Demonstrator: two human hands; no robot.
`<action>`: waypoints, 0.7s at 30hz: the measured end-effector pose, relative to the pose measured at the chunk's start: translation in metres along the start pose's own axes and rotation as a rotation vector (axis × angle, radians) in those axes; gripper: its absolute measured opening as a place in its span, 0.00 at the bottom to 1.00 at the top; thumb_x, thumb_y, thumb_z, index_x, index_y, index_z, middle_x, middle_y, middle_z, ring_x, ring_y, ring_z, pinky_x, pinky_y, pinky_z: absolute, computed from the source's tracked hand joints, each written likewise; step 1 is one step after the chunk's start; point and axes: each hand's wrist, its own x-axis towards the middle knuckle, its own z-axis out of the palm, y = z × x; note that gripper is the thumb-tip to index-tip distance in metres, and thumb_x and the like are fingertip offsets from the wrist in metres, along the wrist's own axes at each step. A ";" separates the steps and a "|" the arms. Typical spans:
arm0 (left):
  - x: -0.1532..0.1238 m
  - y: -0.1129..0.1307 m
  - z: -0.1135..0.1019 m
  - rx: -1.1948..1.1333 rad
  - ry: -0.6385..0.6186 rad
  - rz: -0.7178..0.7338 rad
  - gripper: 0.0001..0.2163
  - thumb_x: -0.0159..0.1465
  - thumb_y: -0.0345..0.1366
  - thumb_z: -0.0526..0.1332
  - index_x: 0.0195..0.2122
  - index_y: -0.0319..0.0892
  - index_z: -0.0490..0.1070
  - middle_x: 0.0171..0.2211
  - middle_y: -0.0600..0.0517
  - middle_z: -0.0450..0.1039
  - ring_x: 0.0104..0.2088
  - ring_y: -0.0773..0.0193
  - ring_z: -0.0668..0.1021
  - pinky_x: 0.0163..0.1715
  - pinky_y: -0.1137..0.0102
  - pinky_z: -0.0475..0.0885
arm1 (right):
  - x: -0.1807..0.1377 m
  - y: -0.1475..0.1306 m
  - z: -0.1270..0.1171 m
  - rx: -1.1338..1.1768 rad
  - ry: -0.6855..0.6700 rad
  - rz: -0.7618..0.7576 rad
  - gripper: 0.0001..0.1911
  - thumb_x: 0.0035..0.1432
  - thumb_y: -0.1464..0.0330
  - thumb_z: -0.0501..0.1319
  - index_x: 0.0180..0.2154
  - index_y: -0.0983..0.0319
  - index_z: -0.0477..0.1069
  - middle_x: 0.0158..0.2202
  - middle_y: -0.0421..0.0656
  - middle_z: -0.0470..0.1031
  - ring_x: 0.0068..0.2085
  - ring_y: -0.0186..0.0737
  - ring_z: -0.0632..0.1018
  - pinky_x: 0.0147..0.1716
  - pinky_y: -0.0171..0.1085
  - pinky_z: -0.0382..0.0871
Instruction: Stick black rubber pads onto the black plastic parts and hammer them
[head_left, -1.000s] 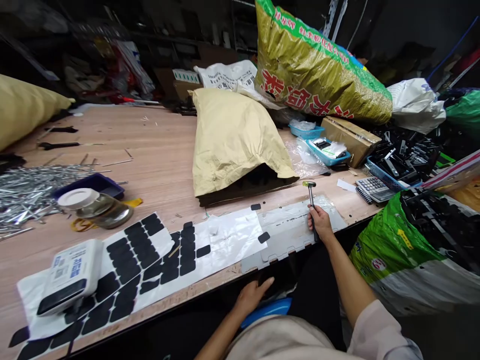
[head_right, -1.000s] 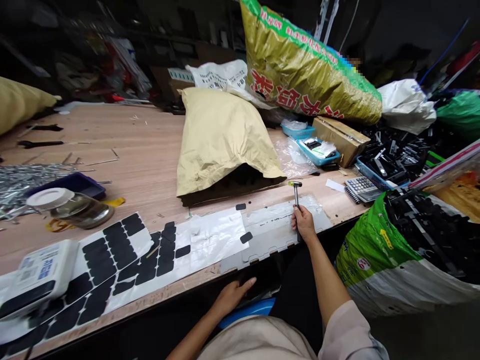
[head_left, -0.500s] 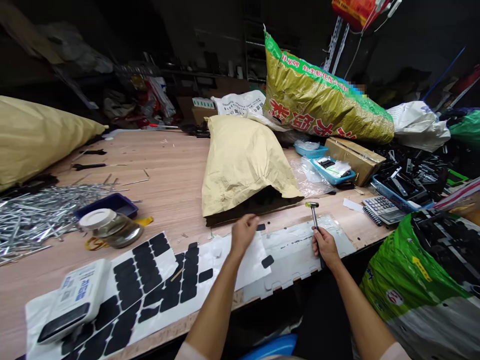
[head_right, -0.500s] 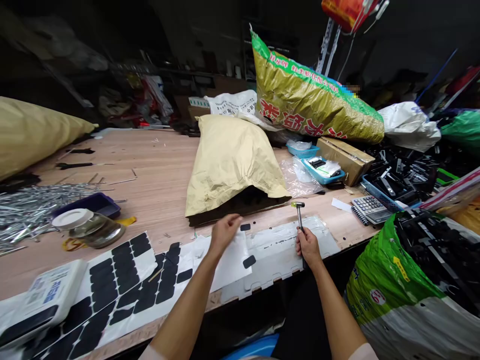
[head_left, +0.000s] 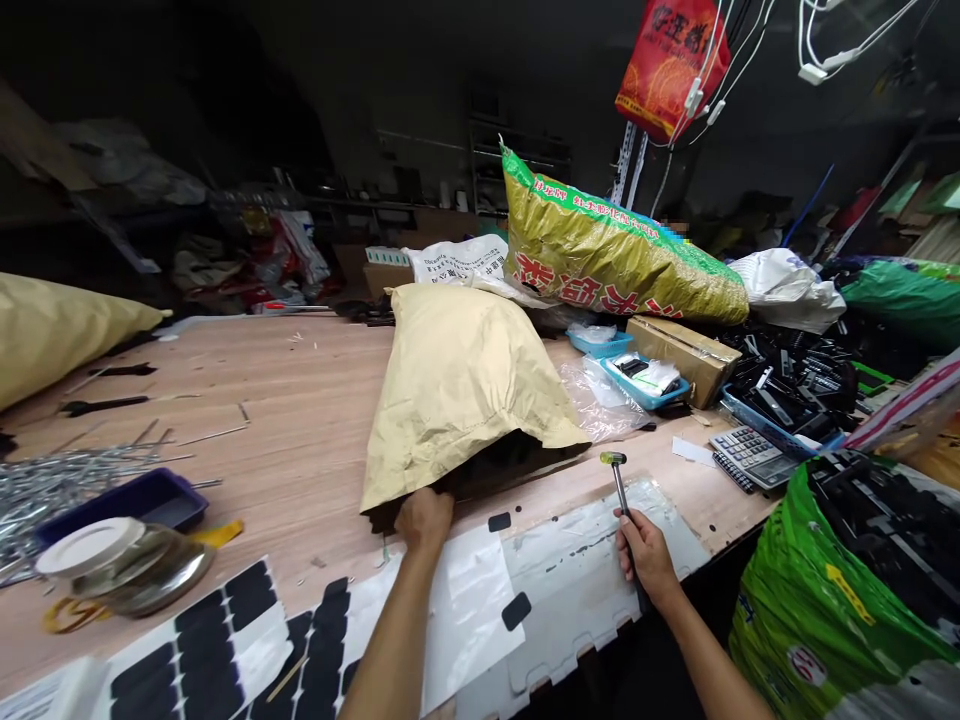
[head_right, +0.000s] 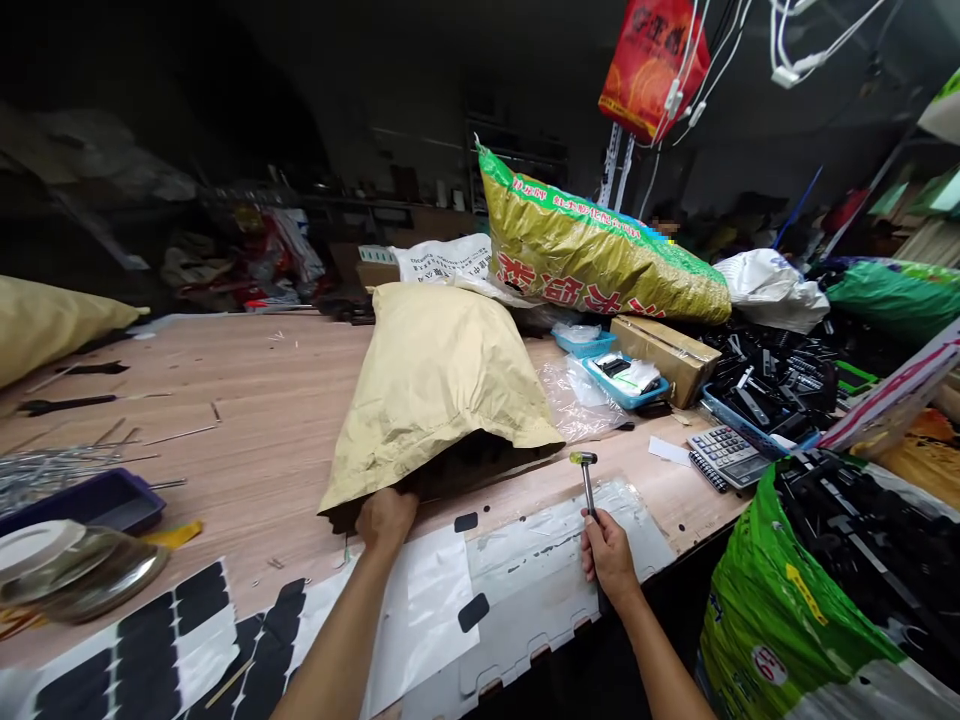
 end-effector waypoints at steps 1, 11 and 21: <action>-0.011 -0.003 0.001 -0.001 0.017 0.013 0.10 0.57 0.42 0.63 0.29 0.40 0.74 0.28 0.41 0.76 0.35 0.44 0.78 0.34 0.58 0.69 | 0.000 0.000 0.000 0.000 -0.001 0.000 0.24 0.56 0.50 0.62 0.44 0.62 0.70 0.21 0.33 0.66 0.13 0.28 0.65 0.07 0.26 0.57; -0.122 0.002 0.036 -0.070 -0.261 0.553 0.05 0.59 0.39 0.67 0.36 0.47 0.77 0.35 0.51 0.76 0.39 0.55 0.74 0.40 0.63 0.69 | -0.005 -0.014 -0.001 -0.032 -0.001 0.025 0.24 0.54 0.50 0.61 0.43 0.62 0.70 0.22 0.33 0.66 0.15 0.28 0.66 0.09 0.27 0.58; -0.108 -0.012 0.037 -0.264 -0.381 0.556 0.06 0.57 0.34 0.64 0.36 0.45 0.76 0.35 0.51 0.73 0.38 0.58 0.73 0.40 0.65 0.70 | -0.021 -0.023 0.000 -0.062 0.012 -0.005 0.22 0.57 0.52 0.59 0.44 0.62 0.71 0.24 0.34 0.67 0.16 0.29 0.66 0.11 0.29 0.59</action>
